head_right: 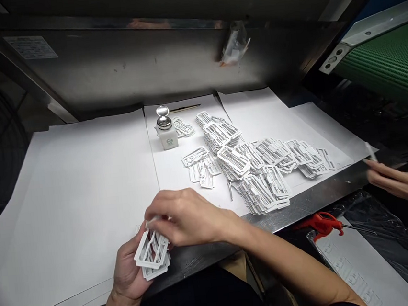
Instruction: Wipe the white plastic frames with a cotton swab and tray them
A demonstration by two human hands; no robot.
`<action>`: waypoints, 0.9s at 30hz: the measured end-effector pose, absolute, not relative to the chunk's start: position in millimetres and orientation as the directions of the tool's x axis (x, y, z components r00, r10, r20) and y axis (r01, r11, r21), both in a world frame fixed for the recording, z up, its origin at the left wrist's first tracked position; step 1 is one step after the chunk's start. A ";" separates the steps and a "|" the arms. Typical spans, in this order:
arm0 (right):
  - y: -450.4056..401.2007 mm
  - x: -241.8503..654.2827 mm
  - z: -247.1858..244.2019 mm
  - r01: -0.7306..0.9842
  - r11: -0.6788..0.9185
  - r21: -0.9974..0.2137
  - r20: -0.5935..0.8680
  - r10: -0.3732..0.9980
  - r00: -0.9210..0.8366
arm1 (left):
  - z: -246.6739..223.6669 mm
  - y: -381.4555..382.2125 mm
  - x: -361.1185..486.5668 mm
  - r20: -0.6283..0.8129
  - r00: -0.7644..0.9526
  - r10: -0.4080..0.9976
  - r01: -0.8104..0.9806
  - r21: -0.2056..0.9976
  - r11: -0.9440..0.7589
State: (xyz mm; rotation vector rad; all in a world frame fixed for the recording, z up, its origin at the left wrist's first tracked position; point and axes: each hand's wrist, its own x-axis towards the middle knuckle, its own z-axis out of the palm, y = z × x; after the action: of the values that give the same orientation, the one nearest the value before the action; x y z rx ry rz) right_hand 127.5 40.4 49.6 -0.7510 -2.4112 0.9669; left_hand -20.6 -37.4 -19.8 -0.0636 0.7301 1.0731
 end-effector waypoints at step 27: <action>31.7 138.0 48.3 0.491 0.548 -0.677 0.152 0.758 -0.635 | -13.7 -43.8 -10.6 -0.578 0.147 0.802 -0.709 0.504 0.493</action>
State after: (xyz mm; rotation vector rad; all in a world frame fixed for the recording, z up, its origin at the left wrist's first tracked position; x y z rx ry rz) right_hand 138.0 31.7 48.3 -1.0138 -2.3560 0.8380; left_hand -10.6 -43.8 -13.7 0.1215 0.9155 1.0909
